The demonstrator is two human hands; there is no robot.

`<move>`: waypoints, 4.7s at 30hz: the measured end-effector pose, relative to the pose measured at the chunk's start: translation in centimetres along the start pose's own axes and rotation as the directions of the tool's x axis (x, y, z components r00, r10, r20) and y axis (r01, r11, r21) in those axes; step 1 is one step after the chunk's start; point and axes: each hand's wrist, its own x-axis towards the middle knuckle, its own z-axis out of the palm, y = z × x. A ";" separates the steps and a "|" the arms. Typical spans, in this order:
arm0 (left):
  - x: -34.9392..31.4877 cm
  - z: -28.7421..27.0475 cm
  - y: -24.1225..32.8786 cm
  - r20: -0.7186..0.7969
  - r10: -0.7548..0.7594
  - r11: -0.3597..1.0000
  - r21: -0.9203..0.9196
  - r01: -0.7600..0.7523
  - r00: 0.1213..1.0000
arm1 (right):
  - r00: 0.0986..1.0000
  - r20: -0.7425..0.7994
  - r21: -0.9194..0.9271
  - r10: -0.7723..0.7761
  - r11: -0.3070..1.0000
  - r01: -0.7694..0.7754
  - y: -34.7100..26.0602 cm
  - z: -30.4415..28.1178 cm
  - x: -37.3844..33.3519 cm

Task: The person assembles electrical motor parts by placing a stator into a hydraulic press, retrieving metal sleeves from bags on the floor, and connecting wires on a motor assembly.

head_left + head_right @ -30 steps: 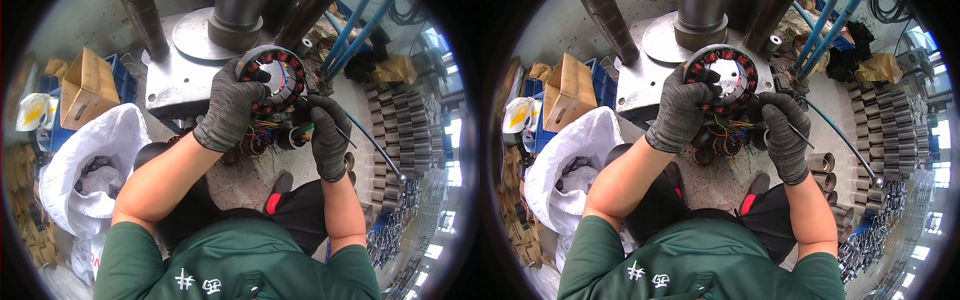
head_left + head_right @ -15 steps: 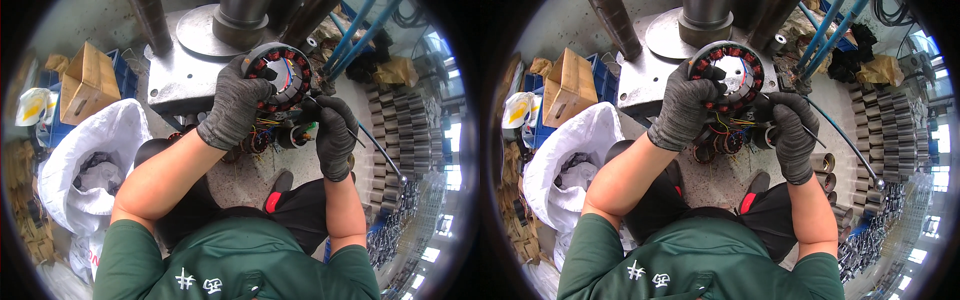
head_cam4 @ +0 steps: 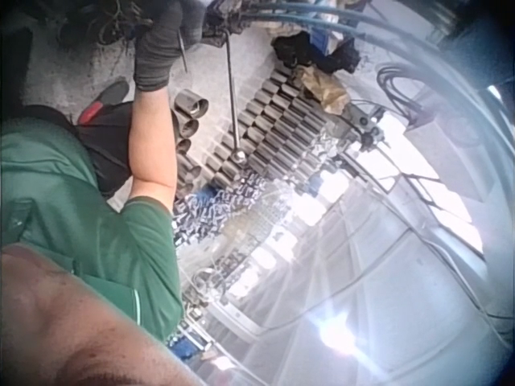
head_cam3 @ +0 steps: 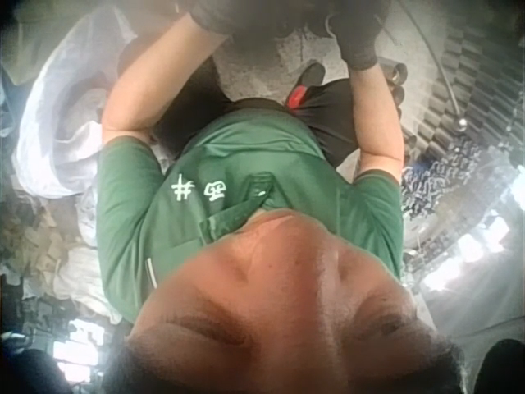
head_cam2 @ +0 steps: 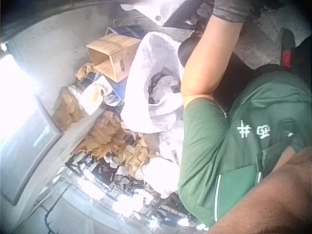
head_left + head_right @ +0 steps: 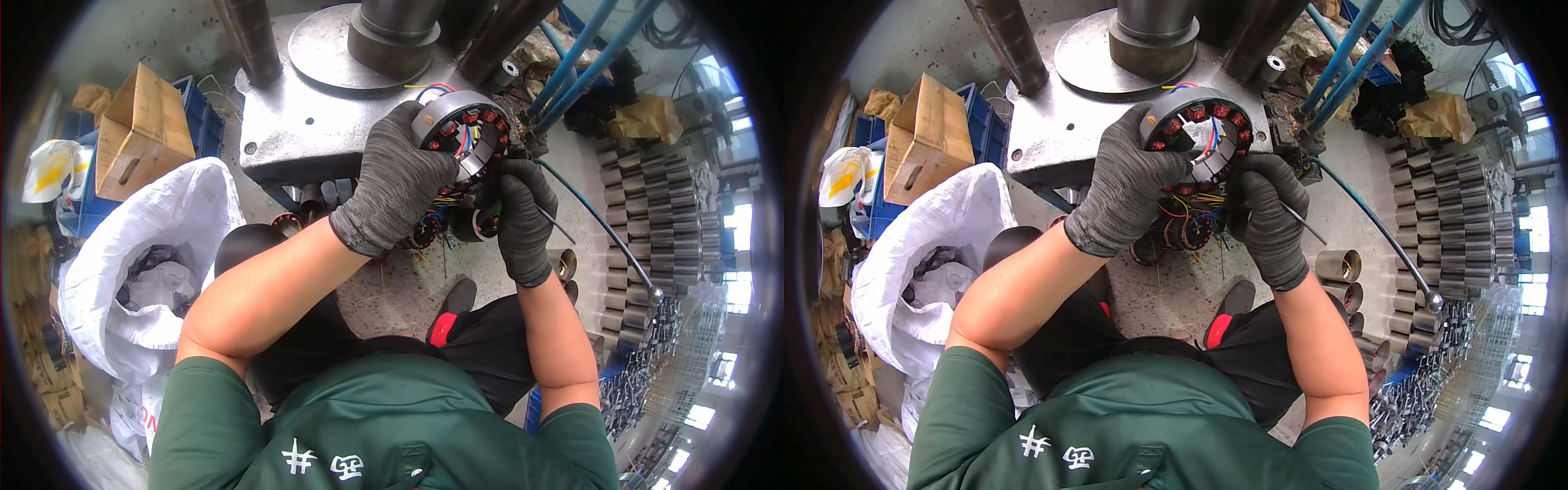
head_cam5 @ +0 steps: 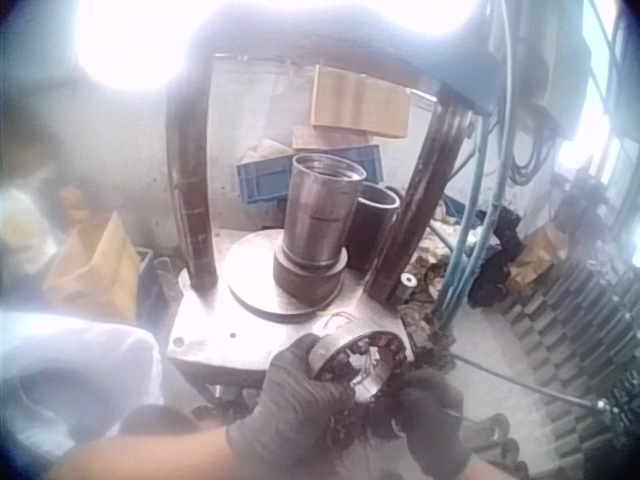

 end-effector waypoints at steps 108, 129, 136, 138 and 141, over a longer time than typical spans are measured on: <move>0.8 -2.3 0.9 0.293 -0.289 0.942 0.256 0.217 0.911 | 0.961 0.247 0.229 0.128 0.956 -0.186 -3.7 -4.7 0.6; 0.9 -1.2 -0.9 0.150 -0.366 0.930 0.013 0.368 0.919 | 0.987 0.146 -0.091 0.066 0.994 -0.053 -2.5 -2.5 -0.1; 1.4 -1.6 -1.0 0.196 -0.368 0.929 0.125 0.349 0.909 | 0.990 0.139 -0.030 0.031 0.999 -0.027 -4.2 -3.9 -0.5; 1.5 -1.8 -1.3 0.244 -0.363 0.930 0.149 0.335 0.899 | 0.992 0.129 0.029 0.001 1.000 -0.004 -4.6 -4.2 -0.5; 1.1 -1.6 -1.1 0.298 -0.364 0.926 0.216 0.309 0.882 | 0.994 0.107 -0.027 0.038 0.999 -0.035 -4.8 -4.0 0.0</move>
